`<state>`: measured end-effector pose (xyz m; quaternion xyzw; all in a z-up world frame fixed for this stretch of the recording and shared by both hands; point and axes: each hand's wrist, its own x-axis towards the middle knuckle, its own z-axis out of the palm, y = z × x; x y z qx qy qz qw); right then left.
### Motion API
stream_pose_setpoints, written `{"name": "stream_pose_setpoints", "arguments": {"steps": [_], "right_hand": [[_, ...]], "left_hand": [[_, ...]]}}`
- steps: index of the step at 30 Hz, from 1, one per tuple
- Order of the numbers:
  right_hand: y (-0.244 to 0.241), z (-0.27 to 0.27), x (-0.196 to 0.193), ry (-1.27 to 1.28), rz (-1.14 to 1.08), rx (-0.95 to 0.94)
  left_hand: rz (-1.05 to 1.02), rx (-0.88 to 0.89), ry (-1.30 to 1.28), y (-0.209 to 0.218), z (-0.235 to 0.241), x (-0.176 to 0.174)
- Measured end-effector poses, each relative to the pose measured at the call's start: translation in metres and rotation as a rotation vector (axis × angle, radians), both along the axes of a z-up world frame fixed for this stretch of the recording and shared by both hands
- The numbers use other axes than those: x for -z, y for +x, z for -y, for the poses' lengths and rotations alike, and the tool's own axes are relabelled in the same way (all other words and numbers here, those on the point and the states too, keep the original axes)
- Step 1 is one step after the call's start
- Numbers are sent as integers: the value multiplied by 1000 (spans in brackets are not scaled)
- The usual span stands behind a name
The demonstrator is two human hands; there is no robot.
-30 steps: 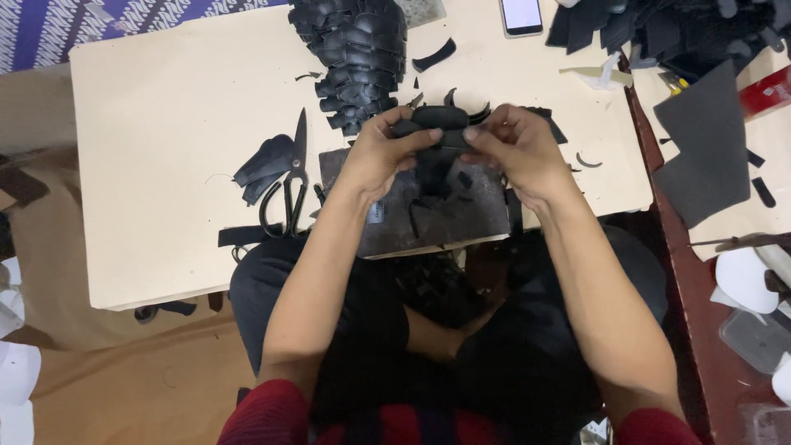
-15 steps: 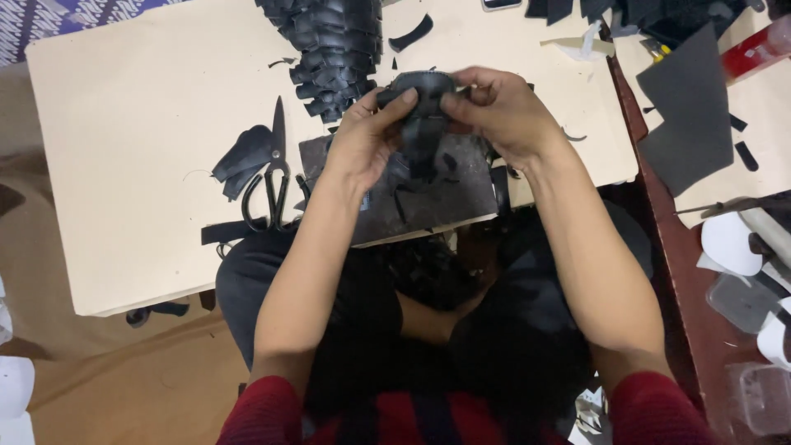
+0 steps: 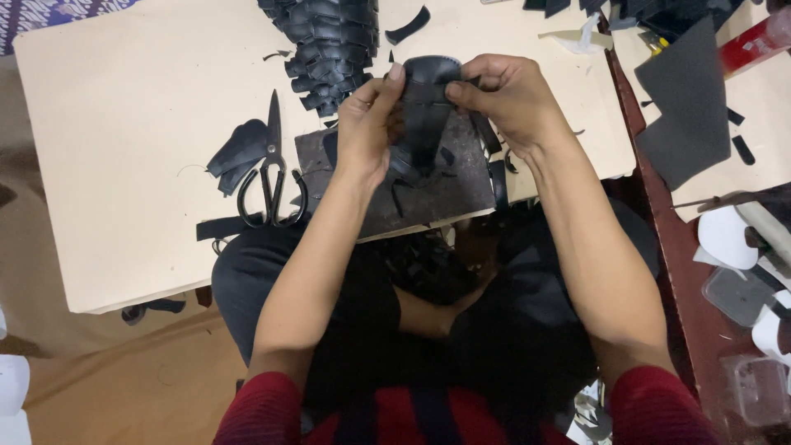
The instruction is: The person assembles small black leather pieces by hand, folding and attaching them to a larger leather structure on a workbench. The person repeatedly picks up individual pieces, folds them, and secures them to the growing assembly.
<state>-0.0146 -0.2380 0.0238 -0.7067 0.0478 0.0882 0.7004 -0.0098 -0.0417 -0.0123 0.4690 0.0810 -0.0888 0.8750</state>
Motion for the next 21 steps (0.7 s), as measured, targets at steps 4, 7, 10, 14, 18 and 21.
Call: {"name": "stream_pose_setpoints", "arguments": {"steps": [4,7,10,14,18,21], "right_hand": [[-5,2,-4,-17,68,18],[-8,4,-10,-69,-58,-39],[2,21,16,-376,-19,37],[14,30,73,-1037,-305,-59],[17,36,109,-1085,-362,-59],[14,39,118,-1094,-177,-37]], "left_hand": [[35,310,-72,5,-14,10],[-15,311,70,5,-14,7],[-11,253,17,5,-17,0],[204,296,39,4,-24,7],[306,392,37,4,-31,9],[220,245,6,13,-22,41]]}}
